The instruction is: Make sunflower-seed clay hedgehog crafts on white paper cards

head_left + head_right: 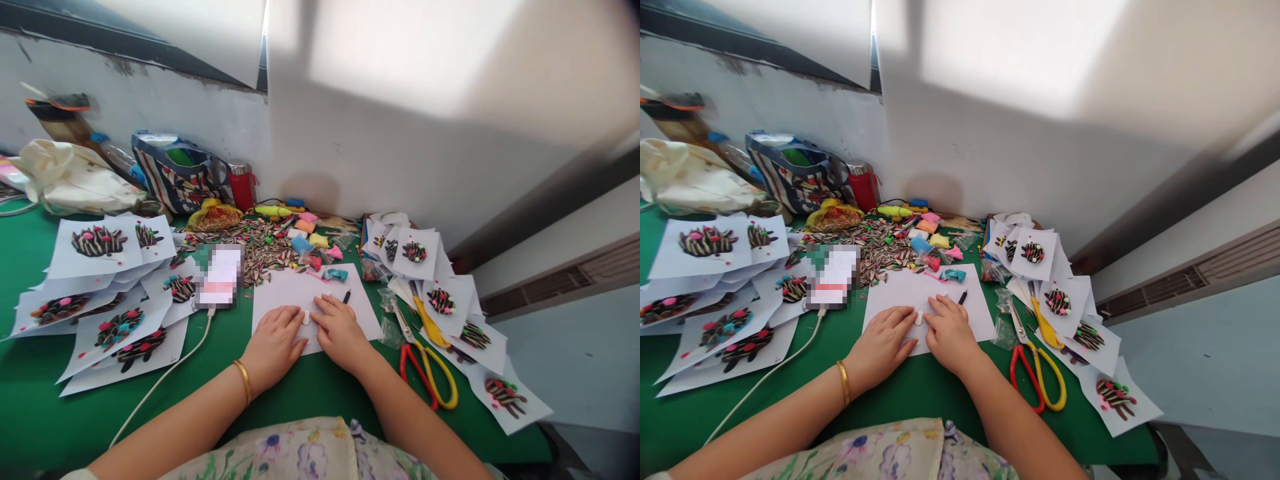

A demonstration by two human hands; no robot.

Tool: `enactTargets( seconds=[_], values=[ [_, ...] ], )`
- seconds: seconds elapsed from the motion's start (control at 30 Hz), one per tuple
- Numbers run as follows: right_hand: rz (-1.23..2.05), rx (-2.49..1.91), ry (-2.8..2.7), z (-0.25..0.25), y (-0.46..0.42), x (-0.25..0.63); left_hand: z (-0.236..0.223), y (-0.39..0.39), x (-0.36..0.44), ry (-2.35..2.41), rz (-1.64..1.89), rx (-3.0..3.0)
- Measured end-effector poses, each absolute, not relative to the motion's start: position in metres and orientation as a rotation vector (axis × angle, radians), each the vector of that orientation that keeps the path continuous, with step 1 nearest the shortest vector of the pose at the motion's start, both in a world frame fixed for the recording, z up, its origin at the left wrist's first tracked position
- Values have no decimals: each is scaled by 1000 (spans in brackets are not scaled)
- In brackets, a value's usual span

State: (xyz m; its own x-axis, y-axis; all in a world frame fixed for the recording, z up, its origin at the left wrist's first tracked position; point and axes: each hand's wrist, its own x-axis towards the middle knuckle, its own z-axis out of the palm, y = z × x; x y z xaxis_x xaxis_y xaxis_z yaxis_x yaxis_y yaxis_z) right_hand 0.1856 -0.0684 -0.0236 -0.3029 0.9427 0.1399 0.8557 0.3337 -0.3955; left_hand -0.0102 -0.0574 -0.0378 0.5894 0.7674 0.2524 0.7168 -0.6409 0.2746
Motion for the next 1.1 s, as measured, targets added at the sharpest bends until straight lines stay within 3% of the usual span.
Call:
enactTargets(
  seconds=[1.1],
  values=[
    [250, -1577, -2260, -31, -67, 183, -38, -57, -11, 1212, 618, 2684]
  ],
)
